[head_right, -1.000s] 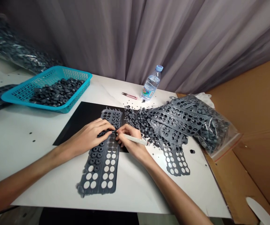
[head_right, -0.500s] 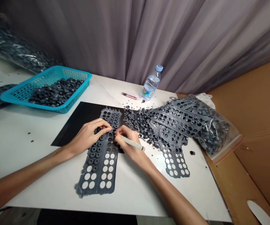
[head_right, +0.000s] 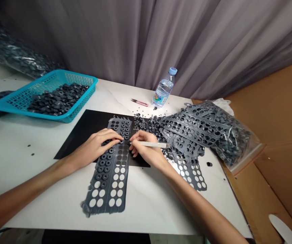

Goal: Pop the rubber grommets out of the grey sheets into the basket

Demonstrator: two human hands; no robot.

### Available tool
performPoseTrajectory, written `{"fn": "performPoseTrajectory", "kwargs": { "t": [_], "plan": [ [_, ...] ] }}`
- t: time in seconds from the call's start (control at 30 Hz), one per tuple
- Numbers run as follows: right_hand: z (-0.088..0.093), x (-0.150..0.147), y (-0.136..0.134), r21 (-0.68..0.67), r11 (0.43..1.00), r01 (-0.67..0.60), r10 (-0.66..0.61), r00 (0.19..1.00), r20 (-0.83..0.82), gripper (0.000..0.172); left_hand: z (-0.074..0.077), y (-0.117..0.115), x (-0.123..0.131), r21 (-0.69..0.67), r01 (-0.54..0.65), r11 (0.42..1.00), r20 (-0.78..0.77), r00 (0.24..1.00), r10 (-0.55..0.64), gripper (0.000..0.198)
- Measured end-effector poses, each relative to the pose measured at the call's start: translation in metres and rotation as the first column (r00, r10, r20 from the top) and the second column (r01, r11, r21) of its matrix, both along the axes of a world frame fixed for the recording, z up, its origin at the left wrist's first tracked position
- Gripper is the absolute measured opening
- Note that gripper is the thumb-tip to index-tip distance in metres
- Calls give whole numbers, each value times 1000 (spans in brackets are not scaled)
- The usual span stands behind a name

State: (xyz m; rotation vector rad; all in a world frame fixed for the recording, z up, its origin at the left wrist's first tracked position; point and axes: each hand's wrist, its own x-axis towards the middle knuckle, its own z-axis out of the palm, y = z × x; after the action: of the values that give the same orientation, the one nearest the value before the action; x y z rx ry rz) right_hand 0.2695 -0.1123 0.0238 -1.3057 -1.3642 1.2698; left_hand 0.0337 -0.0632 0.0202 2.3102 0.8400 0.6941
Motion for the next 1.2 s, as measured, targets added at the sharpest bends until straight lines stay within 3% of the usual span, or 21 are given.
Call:
{"fn": "performPoseTrajectory", "kwargs": {
  "t": [0.1, 0.27, 0.83, 1.07, 1.2],
  "plan": [
    [-5, -4, 4, 11, 999, -52, 52, 998, -41, 9, 1, -2, 0, 49, 7, 999, -29, 1000, -5, 24],
    [-14, -7, -3, 39, 999, -22, 24, 998, -51, 10, 1, -3, 0, 48, 7, 999, -12, 1000, -7, 19],
    [-14, -9, -5, 49, 998, -47, 47, 999, -3, 16, -3, -3, 1, 48, -10, 999, -3, 1000, 10, 15],
    [-17, -9, -3, 63, 996, -56, 53, 998, 39, 18, -1, -5, 3, 177, 15, 984, -92, 996, 2, 19],
    [-14, -11, -5, 107, 992, -59, 41, 985, 170, 14, -1, -11, 9, 316, 80, 945, -191, 981, -19, 26]
  ]
}}
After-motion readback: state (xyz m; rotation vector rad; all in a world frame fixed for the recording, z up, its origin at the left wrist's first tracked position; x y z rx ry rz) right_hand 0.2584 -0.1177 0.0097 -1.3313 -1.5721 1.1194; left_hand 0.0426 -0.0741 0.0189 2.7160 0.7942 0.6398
